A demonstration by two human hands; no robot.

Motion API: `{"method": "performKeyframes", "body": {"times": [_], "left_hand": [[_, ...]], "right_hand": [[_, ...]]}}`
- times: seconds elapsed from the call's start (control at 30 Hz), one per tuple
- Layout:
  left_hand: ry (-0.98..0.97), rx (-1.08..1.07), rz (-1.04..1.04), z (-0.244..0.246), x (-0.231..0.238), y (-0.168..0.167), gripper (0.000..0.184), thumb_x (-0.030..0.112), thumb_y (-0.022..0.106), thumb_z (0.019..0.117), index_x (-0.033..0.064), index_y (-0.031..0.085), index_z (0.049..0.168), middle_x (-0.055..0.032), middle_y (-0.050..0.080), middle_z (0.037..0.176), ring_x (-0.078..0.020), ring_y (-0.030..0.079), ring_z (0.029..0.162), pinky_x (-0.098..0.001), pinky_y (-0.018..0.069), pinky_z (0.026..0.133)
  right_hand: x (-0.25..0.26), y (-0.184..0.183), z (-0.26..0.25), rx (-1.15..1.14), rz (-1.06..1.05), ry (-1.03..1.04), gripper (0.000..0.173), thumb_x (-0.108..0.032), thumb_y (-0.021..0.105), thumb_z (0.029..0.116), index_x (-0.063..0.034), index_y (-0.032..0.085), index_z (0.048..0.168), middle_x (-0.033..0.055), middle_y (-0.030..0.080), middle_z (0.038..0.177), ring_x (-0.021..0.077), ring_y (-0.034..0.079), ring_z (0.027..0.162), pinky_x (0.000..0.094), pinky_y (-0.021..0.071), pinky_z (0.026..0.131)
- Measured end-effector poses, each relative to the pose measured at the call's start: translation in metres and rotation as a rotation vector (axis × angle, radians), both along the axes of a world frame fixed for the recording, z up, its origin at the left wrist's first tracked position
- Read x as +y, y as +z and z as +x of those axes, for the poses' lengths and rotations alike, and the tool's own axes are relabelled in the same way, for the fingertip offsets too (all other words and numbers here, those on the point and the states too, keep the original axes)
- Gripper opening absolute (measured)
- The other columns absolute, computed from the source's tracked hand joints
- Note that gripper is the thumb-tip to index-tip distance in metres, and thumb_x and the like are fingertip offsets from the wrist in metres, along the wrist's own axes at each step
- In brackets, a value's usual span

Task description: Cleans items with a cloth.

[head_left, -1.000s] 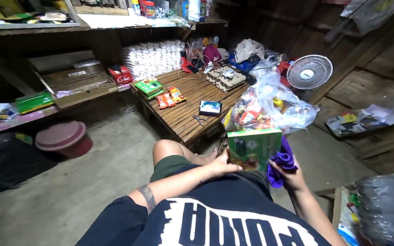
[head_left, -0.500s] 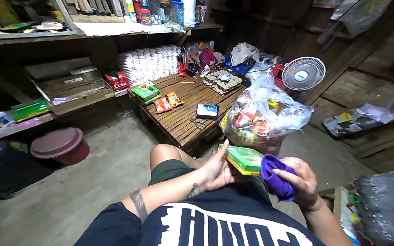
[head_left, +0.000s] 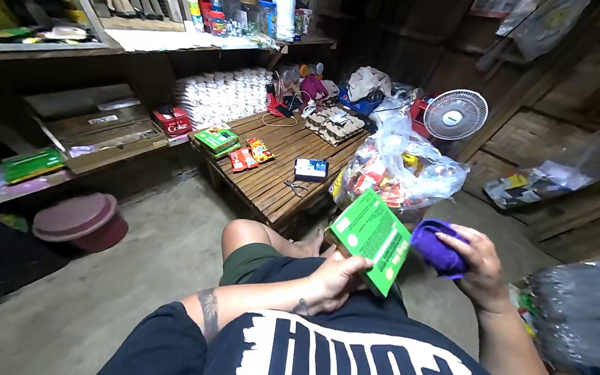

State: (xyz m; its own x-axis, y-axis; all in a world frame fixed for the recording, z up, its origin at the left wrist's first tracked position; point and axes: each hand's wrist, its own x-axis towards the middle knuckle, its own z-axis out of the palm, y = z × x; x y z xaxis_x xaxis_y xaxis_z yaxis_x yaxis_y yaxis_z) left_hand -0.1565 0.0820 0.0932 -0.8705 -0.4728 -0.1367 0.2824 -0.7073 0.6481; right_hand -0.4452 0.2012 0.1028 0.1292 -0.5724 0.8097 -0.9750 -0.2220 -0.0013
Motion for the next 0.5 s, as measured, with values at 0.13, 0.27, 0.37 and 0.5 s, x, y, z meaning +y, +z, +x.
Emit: {"method": "performKeyframes", "body": {"times": [0.13, 0.27, 0.37, 0.5], "left_hand": [[-0.004, -0.058, -0.117, -0.012, -0.006, -0.009, 0.020, -0.003, 0.054, 0.0988, 0.0015, 0.056, 0.118, -0.0102, 0.073, 0.100, -0.0201, 0.073, 0.091, -0.0389, 0.0613, 0.084], [-0.118, -0.062, -0.252, -0.019, -0.010, -0.018, 0.024, 0.001, 0.056, 0.0977, 0.0047, 0.054, 0.121, -0.0063, 0.071, 0.100, -0.0158, 0.072, 0.088, -0.0339, 0.0605, 0.080], [-0.138, -0.067, -0.267, -0.017, -0.012, -0.018, 0.023, 0.003, 0.056, 0.0990, 0.0057, 0.054, 0.121, -0.0058, 0.071, 0.100, -0.0155, 0.071, 0.089, -0.0338, 0.0604, 0.080], [-0.115, -0.085, -0.241, -0.013, -0.015, -0.020, 0.017, 0.003, 0.055, 0.1004, 0.0070, 0.056, 0.117, -0.0029, 0.072, 0.095, -0.0135, 0.071, 0.086, -0.0332, 0.0603, 0.079]], "right_hand": [[-0.009, 0.005, 0.030, -0.430, 0.050, 0.044, 0.055, -0.036, 0.071, 0.0918, -0.0055, 0.059, 0.136, 0.0169, 0.062, 0.133, 0.0156, 0.055, 0.130, 0.0326, 0.0435, 0.112], [-0.036, -0.011, 0.061, -0.458, 0.351, 0.125, 0.073, -0.045, 0.077, 0.0833, -0.0089, 0.057, 0.144, 0.0185, 0.052, 0.149, 0.0280, 0.051, 0.137, 0.0494, 0.0441, 0.112], [-0.050, -0.025, 0.073, -0.330, 0.454, 0.087, 0.092, -0.075, 0.060, 0.0848, -0.0119, 0.050, 0.151, 0.0214, 0.044, 0.156, 0.0367, 0.045, 0.142, 0.0571, 0.0396, 0.114], [-0.052, -0.032, 0.094, -0.205, 0.358, 0.195, 0.074, -0.074, 0.032, 0.0986, -0.0222, 0.052, 0.148, 0.0148, 0.046, 0.156, 0.0299, 0.041, 0.146, 0.0521, 0.0351, 0.118]]}}
